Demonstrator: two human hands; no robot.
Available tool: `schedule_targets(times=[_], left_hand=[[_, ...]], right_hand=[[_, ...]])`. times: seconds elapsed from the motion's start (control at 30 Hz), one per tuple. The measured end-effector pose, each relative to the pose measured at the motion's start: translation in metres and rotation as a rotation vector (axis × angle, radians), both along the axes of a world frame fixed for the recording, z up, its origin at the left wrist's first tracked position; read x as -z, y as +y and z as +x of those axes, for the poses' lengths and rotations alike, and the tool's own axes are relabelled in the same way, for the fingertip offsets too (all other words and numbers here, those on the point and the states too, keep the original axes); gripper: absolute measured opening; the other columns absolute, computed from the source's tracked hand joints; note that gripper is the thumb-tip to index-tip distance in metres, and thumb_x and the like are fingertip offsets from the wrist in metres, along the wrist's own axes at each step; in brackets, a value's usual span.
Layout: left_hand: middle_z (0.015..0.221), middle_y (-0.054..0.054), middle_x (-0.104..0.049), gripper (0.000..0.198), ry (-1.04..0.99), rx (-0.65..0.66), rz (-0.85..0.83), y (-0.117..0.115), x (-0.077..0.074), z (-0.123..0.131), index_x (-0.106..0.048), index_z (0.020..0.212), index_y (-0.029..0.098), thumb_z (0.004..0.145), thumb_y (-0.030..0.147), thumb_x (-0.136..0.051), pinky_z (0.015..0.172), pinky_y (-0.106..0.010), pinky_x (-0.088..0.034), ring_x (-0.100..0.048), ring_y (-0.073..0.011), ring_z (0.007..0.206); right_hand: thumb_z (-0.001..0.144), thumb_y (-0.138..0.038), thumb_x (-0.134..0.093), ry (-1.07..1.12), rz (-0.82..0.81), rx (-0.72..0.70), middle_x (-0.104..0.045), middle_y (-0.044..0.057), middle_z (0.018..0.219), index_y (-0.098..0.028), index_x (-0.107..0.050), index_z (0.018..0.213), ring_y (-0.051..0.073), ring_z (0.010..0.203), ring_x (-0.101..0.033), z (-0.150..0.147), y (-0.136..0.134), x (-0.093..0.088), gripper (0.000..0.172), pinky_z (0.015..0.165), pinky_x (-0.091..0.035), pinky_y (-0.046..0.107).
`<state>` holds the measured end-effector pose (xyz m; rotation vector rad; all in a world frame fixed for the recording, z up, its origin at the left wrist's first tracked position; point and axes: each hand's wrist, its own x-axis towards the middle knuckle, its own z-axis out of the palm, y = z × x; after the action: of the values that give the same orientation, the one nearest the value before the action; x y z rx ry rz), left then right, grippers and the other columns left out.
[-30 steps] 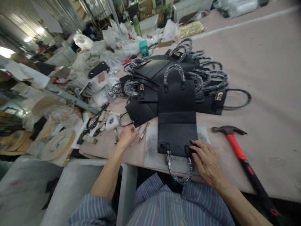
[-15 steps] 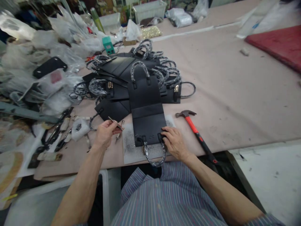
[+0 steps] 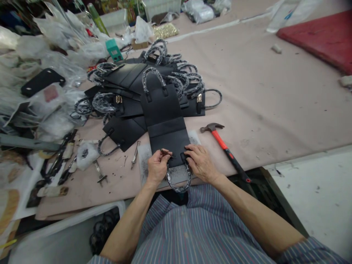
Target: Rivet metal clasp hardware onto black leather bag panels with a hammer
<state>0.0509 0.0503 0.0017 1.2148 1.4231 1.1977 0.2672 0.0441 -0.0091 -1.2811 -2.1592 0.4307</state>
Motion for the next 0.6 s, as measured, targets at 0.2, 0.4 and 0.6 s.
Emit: schedule_targets(times=[0.2, 0.4, 0.6], left_hand=[[0.090, -0.006, -0.079, 0.010, 0.065, 0.017, 0.014, -0.001, 0.002, 0.001, -0.066, 0.094, 0.018, 0.086, 0.025, -0.066, 0.087, -0.035, -0.062, -0.077, -0.0195, 0.086], [0.091, -0.006, -0.079, 0.010, 0.091, 0.037, 0.020, -0.001, 0.007, -0.001, -0.067, 0.095, 0.018, 0.088, 0.024, -0.064, 0.085, -0.033, -0.062, -0.077, -0.0187, 0.087], [0.092, -0.005, -0.079, 0.010, 0.119, 0.032, 0.031, -0.001, 0.012, 0.000, -0.068, 0.096, 0.018, 0.089, 0.025, -0.066, 0.086, -0.033, -0.061, -0.076, -0.0185, 0.087]], right_hand=[[0.098, -0.023, -0.047, 0.005, -0.036, 0.003, -0.061, 0.011, 0.136, -0.021, -0.065, 0.116, 0.030, 0.129, -0.051, 0.001, 0.000, -0.001, 0.025, 0.110, -0.041, 0.055], [0.098, -0.023, -0.047, 0.010, -0.047, 0.001, -0.061, 0.012, 0.136, -0.021, -0.065, 0.116, 0.031, 0.129, -0.050, 0.002, 0.001, -0.003, 0.026, 0.109, -0.040, 0.055], [0.097, -0.023, -0.049, 0.012, -0.047, 0.002, -0.061, 0.012, 0.136, -0.021, -0.065, 0.116, 0.031, 0.129, -0.050, 0.003, 0.002, -0.001, 0.025, 0.110, -0.040, 0.054]])
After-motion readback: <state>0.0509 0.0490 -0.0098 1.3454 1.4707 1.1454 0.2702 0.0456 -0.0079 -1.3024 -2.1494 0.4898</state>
